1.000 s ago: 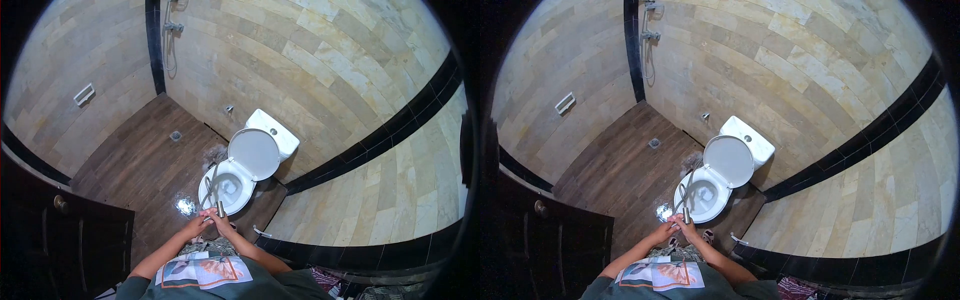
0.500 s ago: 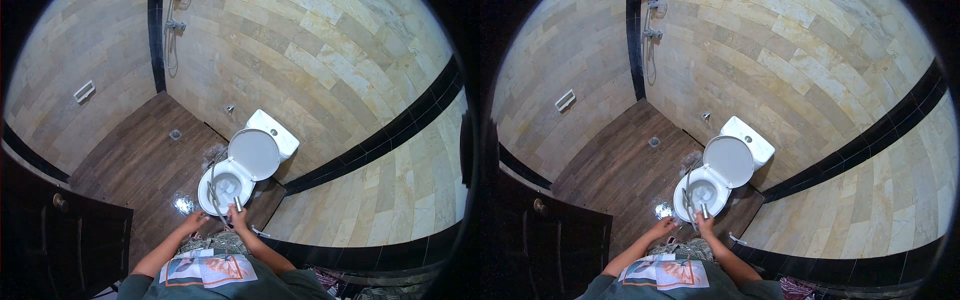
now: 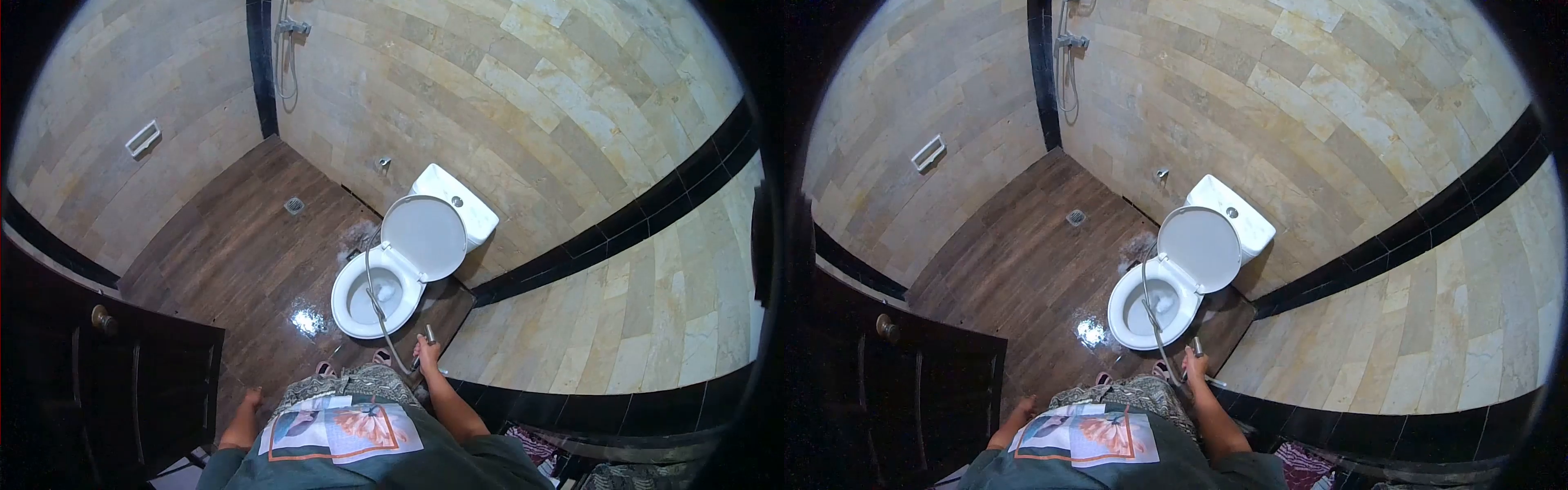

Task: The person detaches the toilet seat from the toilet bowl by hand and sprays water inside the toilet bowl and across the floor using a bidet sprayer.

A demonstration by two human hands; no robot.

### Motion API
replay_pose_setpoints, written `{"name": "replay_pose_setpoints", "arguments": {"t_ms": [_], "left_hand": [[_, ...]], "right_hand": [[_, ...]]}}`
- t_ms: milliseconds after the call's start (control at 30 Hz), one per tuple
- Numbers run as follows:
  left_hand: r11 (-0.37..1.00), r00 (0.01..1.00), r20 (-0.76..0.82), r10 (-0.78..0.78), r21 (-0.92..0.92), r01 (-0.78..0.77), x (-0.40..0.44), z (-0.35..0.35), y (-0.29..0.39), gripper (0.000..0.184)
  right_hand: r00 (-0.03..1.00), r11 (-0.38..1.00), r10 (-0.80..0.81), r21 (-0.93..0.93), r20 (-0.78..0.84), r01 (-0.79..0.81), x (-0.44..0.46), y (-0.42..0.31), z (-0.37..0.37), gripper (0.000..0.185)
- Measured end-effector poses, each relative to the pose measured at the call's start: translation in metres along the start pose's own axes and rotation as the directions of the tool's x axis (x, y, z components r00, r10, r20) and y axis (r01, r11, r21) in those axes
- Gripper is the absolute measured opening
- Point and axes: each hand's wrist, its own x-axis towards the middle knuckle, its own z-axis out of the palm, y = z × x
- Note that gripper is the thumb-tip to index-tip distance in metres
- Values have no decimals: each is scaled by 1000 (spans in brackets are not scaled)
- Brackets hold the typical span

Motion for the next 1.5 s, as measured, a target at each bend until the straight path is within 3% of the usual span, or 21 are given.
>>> {"name": "replay_pose_setpoints", "arguments": {"t_ms": [67,100,133,167,300,367,467,567,700,867,1200,1267,1367,1500], "left_hand": [[924,974,19,227,312,-222,0,-1,-19,29],[924,974,19,224,314,-219,-6,-7,-11,29],[996,997,-17,-81,-40,80,-12,-14,6,32],[848,927,57,-372,-385,364,-24,-24,31,34],[865,946,63,-319,-387,318,-54,-48,94,34],[961,977,-83,-196,-217,174,-47,-43,100,36],[975,990,-37,-134,-185,125,-20,-24,82,36],[984,994,-34,-100,-150,94,-50,-40,115,36],[988,994,11,-111,-108,111,-55,-44,117,37],[962,980,2,-201,-189,198,-34,-32,81,34],[988,990,-50,-135,-79,130,-60,-46,122,34],[968,990,59,-126,-210,136,-51,-39,109,36],[985,990,4,-140,-105,140,-40,-30,92,36],[986,992,-49,-114,-127,107,-41,-25,79,34]], "right_hand": [[1000,998,21,-53,-17,-22,1,5,-2,13],[1000,998,25,-52,-16,-26,2,8,-3,13],[999,997,36,-61,-24,-38,4,10,-4,13],[998,996,47,-71,-32,-49,6,13,-6,13],[999,996,24,-84,-30,-27,12,17,-7,15],[1000,989,24,-145,-17,-26,14,17,-8,13],[998,992,50,-119,-27,-53,16,17,-7,13],[998,993,66,-101,-22,-67,16,19,-10,13],[996,980,76,-180,-46,-83,16,21,-13,14],[998,981,57,-184,-32,-62,14,26,-14,13],[996,972,75,-218,-48,-84,9,26,-12,12],[996,969,80,-233,-47,-89,13,31,-14,12],[994,966,96,-237,-50,-105,11,28,-12,13],[994,967,92,-232,-52,-102,13,34,-13,13]]}}
